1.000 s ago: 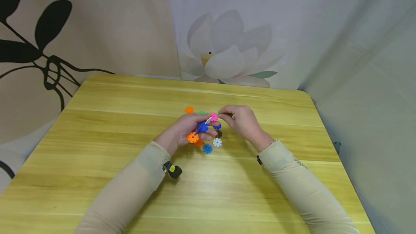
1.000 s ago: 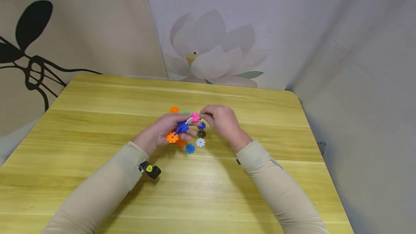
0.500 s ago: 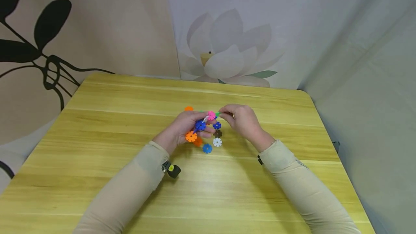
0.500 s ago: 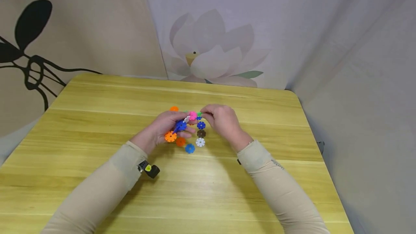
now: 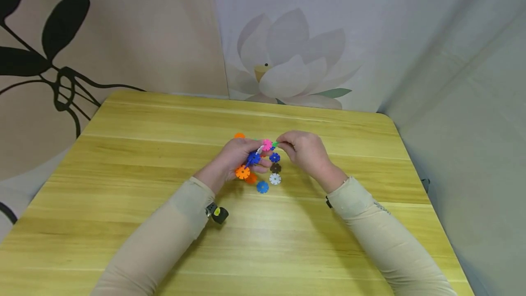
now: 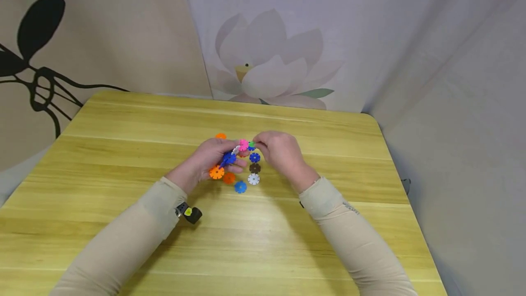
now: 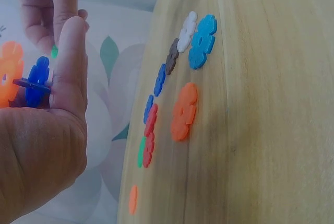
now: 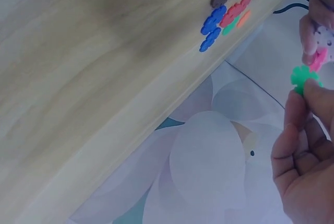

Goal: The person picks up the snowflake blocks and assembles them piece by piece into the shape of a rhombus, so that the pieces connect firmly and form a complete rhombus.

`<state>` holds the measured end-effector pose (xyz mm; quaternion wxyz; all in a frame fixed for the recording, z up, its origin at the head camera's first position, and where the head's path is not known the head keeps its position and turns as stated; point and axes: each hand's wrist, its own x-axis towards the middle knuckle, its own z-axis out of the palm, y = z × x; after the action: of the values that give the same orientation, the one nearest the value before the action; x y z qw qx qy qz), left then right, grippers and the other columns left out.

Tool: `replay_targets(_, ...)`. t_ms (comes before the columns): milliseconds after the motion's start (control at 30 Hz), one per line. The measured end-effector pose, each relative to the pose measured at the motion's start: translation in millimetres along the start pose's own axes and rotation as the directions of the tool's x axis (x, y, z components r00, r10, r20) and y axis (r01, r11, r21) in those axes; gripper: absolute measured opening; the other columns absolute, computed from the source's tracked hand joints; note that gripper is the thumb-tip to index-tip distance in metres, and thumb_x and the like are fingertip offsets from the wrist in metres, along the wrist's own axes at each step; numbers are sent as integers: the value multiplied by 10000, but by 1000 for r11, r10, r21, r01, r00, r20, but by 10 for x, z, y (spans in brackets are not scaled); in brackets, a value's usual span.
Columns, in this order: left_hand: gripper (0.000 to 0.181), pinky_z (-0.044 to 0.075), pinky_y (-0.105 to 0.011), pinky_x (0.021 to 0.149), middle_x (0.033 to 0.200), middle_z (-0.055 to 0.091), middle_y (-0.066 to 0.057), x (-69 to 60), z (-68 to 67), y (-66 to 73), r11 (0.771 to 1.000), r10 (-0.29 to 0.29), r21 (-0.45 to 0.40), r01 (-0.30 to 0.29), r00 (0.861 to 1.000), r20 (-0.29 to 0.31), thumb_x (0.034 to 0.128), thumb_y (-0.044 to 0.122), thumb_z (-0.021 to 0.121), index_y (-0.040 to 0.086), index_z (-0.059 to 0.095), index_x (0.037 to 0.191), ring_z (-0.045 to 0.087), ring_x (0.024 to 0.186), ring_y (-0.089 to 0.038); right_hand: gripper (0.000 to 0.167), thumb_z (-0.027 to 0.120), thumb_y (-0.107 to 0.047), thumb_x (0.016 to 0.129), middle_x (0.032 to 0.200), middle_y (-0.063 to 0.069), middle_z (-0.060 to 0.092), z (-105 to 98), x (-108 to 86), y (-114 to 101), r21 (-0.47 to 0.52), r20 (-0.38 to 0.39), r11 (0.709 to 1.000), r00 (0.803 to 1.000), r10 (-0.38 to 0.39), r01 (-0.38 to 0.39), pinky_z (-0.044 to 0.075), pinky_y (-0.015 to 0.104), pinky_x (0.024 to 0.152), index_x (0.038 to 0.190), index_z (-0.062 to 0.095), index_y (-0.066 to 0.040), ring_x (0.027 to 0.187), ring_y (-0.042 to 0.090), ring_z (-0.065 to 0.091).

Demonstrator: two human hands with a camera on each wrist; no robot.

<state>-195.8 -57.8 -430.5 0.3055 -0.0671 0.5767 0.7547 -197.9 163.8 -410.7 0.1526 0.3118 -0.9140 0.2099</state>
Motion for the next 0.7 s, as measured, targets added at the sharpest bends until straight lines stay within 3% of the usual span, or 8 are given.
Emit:
replay_targets(33,410,686,-315,717,1427,640,-319,-2,3,6,1000,1,4,-1,1000,-8,1149,294,520,-18,580,1406,808,765,-191,68,789,-132,983,1013,62,835,-6,4,-6,-13,2,1000,1000,-5,5,676,399,827,1026,816,-87,912,224,805)
replay_targets(133,419,685,-310,707,1280,728,-257,-9,11,22,1000,8,-11,-8,1000,-12,1146,283,529,-39,566,1411,803,743,-189,72,782,-142,991,1012,60,832,-16,14,-16,-11,-5,1000,1000,-10,10,675,396,820,1029,811,-88,901,221,800)
replay_targets(333,424,683,-305,701,999,793,-104,0,19,32,999,7,-50,-7,1000,-7,1144,276,536,-67,594,1388,802,733,-191,67,766,-110,1000,958,73,802,-6,6,1,116,-7,992,999,47,-46,629,349,687,1033,790,-58,749,188,708)
replay_targets(567,417,685,-311,718,983,794,-99,2,33,36,999,30,-30,-30,1000,-10,1140,273,546,-65,630,1369,804,745,-186,64,756,-102,1006,934,83,792,11,18,1,161,-7,985,998,59,-57,616,337,665,1029,783,-48,733,187,688)
replay_targets(700,425,686,-314,733,1162,775,-210,-2,49,40,1000,23,-5,-23,1000,-18,1146,271,532,-68,615,1388,808,761,-185,61,750,-99,1009,948,83,801,27,32,-11,141,3,989,999,48,-47,627,331,679,1022,786,-51,756,187,710)
